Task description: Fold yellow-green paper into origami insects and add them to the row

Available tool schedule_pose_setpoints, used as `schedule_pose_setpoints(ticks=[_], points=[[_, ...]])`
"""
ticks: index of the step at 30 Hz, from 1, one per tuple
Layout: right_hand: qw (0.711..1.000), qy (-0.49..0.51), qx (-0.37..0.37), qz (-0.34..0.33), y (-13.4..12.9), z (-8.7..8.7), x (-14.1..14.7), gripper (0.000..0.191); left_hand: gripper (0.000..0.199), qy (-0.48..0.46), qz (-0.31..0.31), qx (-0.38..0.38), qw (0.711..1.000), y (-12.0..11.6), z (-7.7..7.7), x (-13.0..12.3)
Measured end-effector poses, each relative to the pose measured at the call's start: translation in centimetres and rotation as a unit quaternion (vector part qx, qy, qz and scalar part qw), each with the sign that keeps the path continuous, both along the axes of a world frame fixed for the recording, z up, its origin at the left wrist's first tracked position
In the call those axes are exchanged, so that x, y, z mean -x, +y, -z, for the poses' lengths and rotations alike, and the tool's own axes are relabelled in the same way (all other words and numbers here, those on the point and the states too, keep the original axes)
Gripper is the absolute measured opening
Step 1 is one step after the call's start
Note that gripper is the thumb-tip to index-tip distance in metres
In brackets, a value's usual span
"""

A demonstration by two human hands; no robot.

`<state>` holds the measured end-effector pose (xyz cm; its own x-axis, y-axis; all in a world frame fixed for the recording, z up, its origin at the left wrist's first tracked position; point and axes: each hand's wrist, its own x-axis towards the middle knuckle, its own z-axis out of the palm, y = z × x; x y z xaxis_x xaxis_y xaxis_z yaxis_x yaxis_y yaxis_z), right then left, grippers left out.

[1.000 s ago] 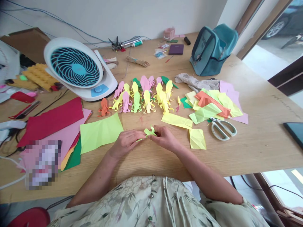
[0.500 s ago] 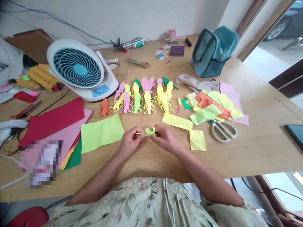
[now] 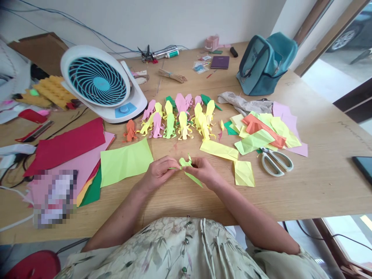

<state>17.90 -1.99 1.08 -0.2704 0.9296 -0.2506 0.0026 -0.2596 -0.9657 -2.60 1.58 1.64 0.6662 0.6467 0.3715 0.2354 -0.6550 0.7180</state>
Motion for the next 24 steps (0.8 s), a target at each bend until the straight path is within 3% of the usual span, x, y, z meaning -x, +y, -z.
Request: schedule_pose_setpoints(ticks=[7, 14, 19, 24], points=[[0.999, 0.034, 0.017, -0.017, 0.2, 0.3, -0.2, 0.035, 0.018, 0.023, 0.017, -0.052, 0.998, -0.4, -0.5, -0.1], [0.994, 0.08, 0.077, -0.024, 0.2, 0.0, -0.4, 0.032, 0.02, 0.042, 0.026, -0.2, 0.979, -0.5, -1.1, 0.3], [0.996, 0.065, 0.056, -0.037, 0.2, 0.2, -0.7, 0.03, 0.022, 0.106, 0.031, -0.224, 0.968, -0.6, -1.9, 0.0], [0.999, -0.015, 0.013, -0.036, 0.1, 0.1, -1.0, 0.034, 0.021, 0.149, 0.007, -0.228, 0.962, -1.0, -2.0, -0.9]])
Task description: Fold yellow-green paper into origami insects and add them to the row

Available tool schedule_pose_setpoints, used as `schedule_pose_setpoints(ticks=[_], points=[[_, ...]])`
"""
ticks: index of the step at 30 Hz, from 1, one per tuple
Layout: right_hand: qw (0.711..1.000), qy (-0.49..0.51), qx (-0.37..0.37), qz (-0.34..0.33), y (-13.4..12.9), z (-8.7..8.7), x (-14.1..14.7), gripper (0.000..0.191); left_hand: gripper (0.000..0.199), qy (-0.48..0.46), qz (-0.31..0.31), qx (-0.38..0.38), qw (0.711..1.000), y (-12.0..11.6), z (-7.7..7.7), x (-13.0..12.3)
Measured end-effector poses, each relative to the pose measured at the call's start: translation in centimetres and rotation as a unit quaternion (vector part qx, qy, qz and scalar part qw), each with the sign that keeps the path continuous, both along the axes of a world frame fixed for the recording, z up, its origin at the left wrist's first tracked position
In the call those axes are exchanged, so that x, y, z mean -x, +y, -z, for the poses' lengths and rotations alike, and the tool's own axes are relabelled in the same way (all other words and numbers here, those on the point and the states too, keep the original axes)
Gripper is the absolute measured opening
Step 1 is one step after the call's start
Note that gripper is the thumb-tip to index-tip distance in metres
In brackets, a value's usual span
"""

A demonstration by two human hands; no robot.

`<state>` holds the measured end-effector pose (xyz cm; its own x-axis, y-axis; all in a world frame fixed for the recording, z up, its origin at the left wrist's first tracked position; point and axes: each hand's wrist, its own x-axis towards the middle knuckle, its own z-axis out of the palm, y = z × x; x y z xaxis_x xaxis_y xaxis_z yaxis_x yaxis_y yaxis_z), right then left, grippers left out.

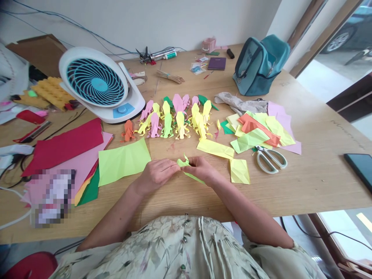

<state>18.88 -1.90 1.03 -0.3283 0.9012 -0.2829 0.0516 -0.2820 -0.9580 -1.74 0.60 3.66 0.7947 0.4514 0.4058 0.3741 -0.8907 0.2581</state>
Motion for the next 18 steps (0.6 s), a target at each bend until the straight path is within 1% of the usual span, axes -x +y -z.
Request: schedule_pose_setpoints(ticks=[3, 6, 9, 12, 15, 18], points=[[0.999, -0.036, -0.026, -0.002, -0.1, -0.21, -0.08, 0.036, 0.019, -0.028, -0.007, 0.056, 0.998, -0.04, 0.23, -0.17], [0.999, -0.033, -0.036, -0.015, -0.15, -0.39, -0.08, 0.035, 0.015, -0.062, 0.004, 0.122, 0.991, 0.13, 0.43, 0.01], [0.998, -0.037, -0.048, -0.021, -0.12, -0.42, -0.06, 0.036, 0.015, -0.065, 0.018, 0.161, 0.985, 0.38, 0.49, 0.34], [0.997, -0.048, -0.055, -0.024, -0.05, -0.26, -0.14, 0.035, 0.018, -0.05, 0.04, 0.161, 0.985, 0.58, 0.44, 0.63], [0.997, -0.049, -0.047, -0.028, -0.02, -0.11, -0.25, 0.035, 0.019, -0.052, 0.058, 0.129, 0.989, 0.67, 0.38, 0.76], [0.998, -0.04, -0.039, -0.025, -0.06, -0.13, -0.22, 0.037, 0.018, -0.056, 0.059, 0.095, 0.992, 0.65, 0.3, 0.69]])
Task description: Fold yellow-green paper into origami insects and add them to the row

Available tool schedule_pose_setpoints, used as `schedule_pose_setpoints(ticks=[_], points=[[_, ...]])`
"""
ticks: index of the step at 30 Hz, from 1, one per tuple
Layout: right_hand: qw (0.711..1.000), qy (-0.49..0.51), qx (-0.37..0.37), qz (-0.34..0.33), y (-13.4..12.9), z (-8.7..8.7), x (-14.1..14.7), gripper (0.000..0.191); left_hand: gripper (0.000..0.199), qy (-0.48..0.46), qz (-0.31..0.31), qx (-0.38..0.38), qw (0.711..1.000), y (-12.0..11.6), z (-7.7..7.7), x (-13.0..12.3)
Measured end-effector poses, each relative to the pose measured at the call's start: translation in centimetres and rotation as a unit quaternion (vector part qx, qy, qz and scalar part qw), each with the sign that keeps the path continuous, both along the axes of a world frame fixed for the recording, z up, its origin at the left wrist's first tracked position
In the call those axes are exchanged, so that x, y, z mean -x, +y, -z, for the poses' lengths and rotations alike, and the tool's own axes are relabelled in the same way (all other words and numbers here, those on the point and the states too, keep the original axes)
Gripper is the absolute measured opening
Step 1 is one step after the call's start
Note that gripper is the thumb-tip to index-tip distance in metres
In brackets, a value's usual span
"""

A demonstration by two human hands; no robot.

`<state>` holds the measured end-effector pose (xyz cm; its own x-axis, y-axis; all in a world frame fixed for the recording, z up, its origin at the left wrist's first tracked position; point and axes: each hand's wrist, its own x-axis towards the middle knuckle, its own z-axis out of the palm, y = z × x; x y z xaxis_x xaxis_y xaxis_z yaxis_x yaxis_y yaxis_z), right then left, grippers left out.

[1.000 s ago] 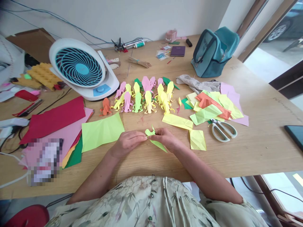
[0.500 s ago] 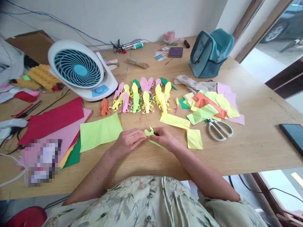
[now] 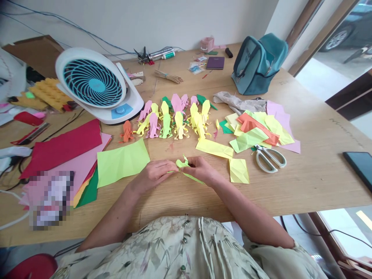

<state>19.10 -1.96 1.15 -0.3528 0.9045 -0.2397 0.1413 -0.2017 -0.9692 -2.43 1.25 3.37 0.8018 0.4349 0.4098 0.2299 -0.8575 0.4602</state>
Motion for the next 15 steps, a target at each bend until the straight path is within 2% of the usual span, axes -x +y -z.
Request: schedule_pose_setpoints(ticks=[4, 7, 11, 15], points=[[1.0, -0.006, -0.011, 0.016, -0.1, -0.2, 0.3, 0.04, 0.016, 0.042, -0.02, -0.038, 0.998, -0.2, -0.2, -0.3], [0.998, -0.004, -0.043, 0.034, -0.2, -0.4, 0.5, 0.039, 0.013, 0.034, -0.058, -0.013, 0.998, -0.5, -0.1, -0.6], [0.993, -0.014, -0.109, 0.045, -0.2, -0.3, 0.6, 0.035, 0.007, -0.066, -0.139, 0.135, 0.979, -1.0, 0.4, -1.1], [0.987, -0.033, -0.148, 0.047, -0.3, 0.1, 0.7, 0.028, 0.008, -0.112, -0.183, 0.315, 0.924, -1.3, 0.9, -1.5]])
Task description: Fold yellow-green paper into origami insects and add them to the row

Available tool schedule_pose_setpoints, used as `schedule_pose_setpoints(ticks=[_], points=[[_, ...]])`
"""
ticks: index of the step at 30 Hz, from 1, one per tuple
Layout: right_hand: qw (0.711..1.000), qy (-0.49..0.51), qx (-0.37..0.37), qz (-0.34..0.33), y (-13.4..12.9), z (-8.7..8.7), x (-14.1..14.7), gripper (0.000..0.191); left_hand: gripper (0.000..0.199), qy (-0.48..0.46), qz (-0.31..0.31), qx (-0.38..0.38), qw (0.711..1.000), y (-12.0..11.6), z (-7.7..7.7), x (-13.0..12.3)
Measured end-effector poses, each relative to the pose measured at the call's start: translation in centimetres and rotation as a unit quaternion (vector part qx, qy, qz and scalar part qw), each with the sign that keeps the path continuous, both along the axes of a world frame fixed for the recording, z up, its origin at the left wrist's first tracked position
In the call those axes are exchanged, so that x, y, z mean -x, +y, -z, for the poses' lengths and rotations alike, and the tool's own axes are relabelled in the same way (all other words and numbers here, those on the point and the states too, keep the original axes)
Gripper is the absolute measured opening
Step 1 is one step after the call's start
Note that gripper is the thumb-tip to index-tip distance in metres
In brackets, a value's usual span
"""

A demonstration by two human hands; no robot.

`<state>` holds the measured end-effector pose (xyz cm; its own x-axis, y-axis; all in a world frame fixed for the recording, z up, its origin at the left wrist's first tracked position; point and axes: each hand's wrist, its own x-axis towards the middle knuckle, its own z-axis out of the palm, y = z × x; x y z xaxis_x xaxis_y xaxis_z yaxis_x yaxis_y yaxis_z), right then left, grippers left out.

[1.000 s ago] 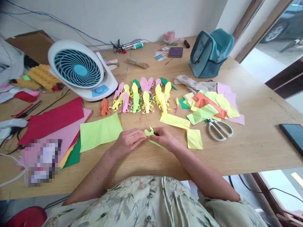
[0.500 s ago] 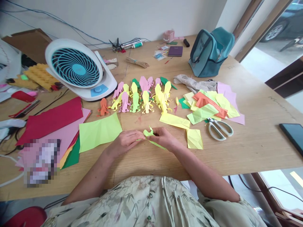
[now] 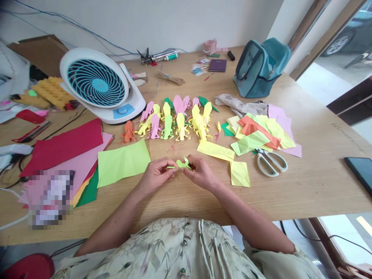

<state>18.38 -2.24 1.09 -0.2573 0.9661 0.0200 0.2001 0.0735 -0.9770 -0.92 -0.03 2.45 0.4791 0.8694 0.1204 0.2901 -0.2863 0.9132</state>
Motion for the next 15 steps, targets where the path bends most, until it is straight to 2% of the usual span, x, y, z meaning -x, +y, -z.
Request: schedule_pose_setpoints(ticks=[3, 6, 15], points=[[1.0, -0.01, -0.018, 0.017, 0.0, 0.2, 0.2, 0.025, 0.013, -0.037, -0.02, 0.119, 0.992, 0.0, 0.1, -0.3], [0.998, -0.029, -0.052, 0.026, -0.2, 0.0, 0.4, 0.025, 0.014, -0.065, -0.051, 0.172, 0.982, -0.2, 0.2, -0.6], [0.991, -0.066, -0.108, 0.048, -0.5, -0.5, 0.8, 0.029, 0.015, -0.133, -0.107, 0.174, 0.97, -0.8, 1.3, -1.4]])
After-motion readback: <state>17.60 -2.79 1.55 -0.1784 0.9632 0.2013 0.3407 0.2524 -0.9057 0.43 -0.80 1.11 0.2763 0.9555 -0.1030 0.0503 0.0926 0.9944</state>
